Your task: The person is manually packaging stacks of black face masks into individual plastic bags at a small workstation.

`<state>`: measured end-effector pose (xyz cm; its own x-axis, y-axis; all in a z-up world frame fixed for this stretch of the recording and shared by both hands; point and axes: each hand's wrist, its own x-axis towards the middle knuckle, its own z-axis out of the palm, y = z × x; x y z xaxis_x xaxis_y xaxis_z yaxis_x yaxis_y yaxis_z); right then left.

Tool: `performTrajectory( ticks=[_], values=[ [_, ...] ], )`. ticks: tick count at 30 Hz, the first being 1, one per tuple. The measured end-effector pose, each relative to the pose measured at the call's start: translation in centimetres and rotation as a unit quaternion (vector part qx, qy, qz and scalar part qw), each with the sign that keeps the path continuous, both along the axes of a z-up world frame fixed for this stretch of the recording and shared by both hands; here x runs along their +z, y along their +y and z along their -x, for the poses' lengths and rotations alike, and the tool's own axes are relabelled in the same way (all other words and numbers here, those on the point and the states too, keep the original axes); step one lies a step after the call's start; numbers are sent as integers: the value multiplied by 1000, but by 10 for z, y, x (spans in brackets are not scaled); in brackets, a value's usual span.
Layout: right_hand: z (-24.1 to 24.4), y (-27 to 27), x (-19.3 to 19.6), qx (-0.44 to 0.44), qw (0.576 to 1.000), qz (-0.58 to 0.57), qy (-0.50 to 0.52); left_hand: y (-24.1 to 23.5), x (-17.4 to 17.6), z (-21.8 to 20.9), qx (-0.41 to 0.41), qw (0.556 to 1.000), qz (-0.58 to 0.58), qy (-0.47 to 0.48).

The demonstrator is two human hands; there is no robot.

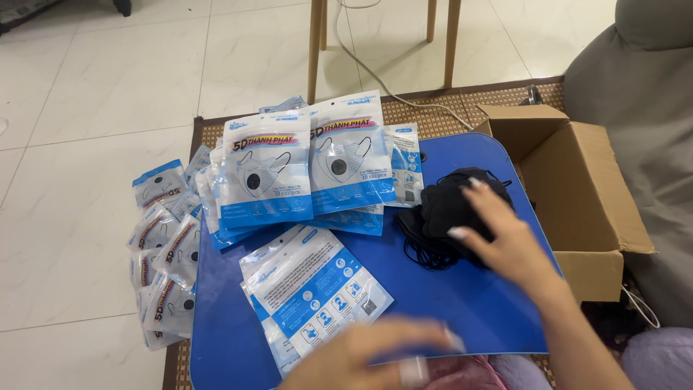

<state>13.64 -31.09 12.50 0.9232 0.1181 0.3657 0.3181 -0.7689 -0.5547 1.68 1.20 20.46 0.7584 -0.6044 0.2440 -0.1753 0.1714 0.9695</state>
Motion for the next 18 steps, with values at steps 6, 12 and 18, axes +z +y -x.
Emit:
performTrajectory(
  ticks=[6, 12, 18],
  values=[
    [-1, 9, -37, 1, 994, 95, 56, -45, -63, -123, 75, 992, 92, 30],
    [5, 6, -33, 8, 997, 39, 73, -53, -125, -139, 124, 961, 198, 148],
    [0, 1, -47, 8, 989, 109, 101, -55, -136, -144, 164, 946, 214, 182]
  ],
)
